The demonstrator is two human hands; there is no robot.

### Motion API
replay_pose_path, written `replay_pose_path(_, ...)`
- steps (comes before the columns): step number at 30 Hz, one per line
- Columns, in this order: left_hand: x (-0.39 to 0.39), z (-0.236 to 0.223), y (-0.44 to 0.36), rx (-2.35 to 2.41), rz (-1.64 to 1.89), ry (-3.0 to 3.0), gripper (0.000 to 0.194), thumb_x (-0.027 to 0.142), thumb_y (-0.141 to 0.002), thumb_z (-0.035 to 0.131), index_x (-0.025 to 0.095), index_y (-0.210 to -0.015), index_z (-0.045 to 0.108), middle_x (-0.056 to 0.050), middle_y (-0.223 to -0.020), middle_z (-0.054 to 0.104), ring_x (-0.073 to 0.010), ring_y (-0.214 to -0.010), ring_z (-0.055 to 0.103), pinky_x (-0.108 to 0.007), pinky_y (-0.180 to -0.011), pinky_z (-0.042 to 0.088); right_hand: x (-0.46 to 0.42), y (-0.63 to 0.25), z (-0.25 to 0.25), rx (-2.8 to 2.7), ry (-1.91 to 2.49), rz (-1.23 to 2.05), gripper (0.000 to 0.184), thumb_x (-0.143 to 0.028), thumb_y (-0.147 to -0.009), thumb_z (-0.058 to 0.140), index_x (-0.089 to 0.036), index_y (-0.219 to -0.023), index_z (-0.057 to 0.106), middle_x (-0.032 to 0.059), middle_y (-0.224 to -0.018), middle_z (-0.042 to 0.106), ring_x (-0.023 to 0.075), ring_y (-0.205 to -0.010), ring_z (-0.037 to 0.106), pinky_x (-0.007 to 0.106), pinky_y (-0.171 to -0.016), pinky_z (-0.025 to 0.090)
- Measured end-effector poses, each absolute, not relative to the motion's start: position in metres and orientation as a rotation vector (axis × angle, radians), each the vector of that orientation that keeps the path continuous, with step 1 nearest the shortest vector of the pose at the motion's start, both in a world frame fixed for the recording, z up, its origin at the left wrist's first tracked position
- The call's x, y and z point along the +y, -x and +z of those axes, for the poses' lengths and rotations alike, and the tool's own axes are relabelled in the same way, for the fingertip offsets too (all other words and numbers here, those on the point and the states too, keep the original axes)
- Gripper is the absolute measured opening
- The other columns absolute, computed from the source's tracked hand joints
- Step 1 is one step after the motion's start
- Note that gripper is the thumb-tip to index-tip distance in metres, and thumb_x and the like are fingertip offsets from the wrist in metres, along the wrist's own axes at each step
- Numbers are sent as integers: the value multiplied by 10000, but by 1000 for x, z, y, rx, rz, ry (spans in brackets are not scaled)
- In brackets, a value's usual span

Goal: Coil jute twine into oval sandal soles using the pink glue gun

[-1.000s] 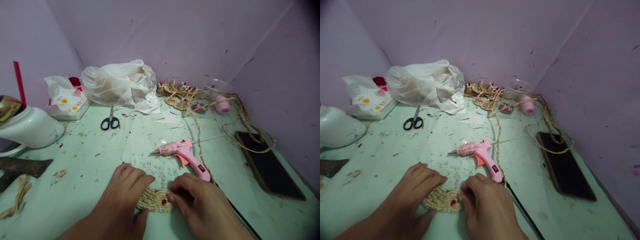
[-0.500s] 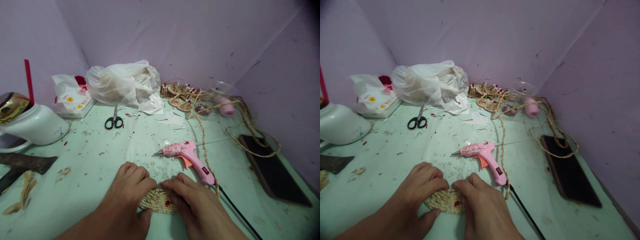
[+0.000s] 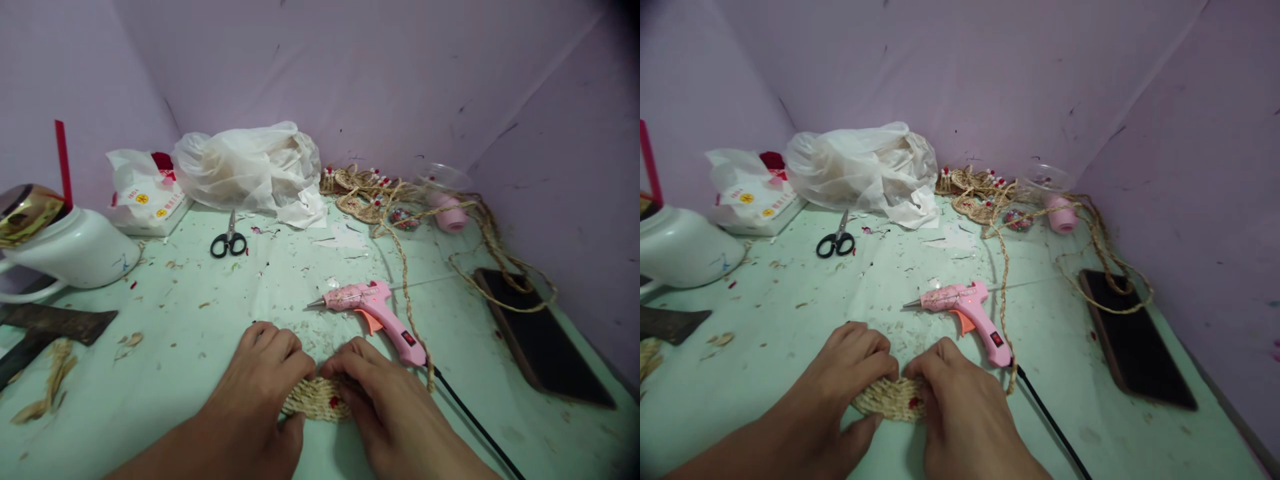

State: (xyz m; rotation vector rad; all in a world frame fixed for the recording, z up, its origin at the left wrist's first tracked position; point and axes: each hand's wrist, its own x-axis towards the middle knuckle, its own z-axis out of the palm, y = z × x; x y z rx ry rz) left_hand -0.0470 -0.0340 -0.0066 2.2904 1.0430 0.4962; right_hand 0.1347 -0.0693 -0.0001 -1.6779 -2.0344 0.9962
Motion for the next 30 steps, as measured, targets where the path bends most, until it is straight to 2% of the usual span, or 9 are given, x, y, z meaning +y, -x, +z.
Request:
replay_pose_path(6,-33,-8,48,1023,531,-2285,353,47,-574,493,211,-887,479,-20,-868,495,-214,-862,440,-443,-847,373,-72,-136,-7,-1936,1669,1012,335,-9,-745,447,-219,-985,550,31,-894,613,195,-770,593,332,-667,449)
replay_pose_path(8,-33,-9,47,1056,517,-2300,400,36,-573,494,215,-929,459,-24,-891,495,-216,-879,441,-446,-860,367,-74,-137,-11,-1902,1658,1000,451,-18,-752,447,-223,-1152,485,32,-905,617,194,-780,600,340,-687,460)
replay_pose_path(10,-33,-9,47,1059,490,-2318,411,26,-558,495,214,-921,451,-23,-888,491,-215,-877,440,-447,-868,360,-75,-137,-14,-1888,1638,970,649,-19,-763,433,-248,-1356,302,35,-925,617,188,-783,611,332,-685,471)
replay_pose_path(12,-33,-10,47,1059,489,-2315,402,18,-541,491,210,-892,454,-21,-876,487,-215,-874,437,-447,-870,354,-77,-137,-15,-1901,1650,889,784,-19,-761,418,-281,-1439,125,54,-991,608,186,-771,620,308,-632,478)
replay_pose_path(14,-34,-11,47,1054,511,-2301,397,19,-533,489,208,-881,465,-20,-872,490,-218,-878,434,-448,-871,348,-78,-136,-14,-1921,1710,769,834,-39,-746,428,-300,-1449,63,83,-1093,585,189,-733,626,299,-565,476)
replay_pose_path(18,-33,-12,48,1007,527,-2298,361,38,-546,495,214,-861,490,-13,-864,496,-214,-861,438,-450,-872,337,-80,-133,-12,-1965,1804,599,834,-90,-715,452,-289,-1434,81,106,-1168,576,189,-631,626,343,-540,493)
replay_pose_path(23,-33,-9,48,972,539,-2311,300,50,-541,493,210,-794,495,-10,-841,485,-207,-840,435,-451,-862,342,-79,-131,-8,-2009,1830,556,784,-98,-720,426,-264,-1414,101,113,-1172,593,195,-617,647,354,-525,500)
replay_pose_path(27,-33,-11,46,1015,570,-2335,269,78,-551,518,209,-785,496,-23,-855,478,-215,-833,426,-427,-788,383,-78,-133,-9,-2055,1784,533,772,-109,-728,429,-249,-1416,107,109,-1151,607,209,-668,669,353,-542,507)
replay_pose_path(30,-34,-13,44,1007,604,-2379,238,88,-555,513,207,-759,487,-34,-857,473,-220,-827,424,-415,-751,398,-78,-138,-12,-2090,1767,544,731,-131,-759,434,-219,-1420,134,90,-1059,652,229,-725,678,362,-585,514)
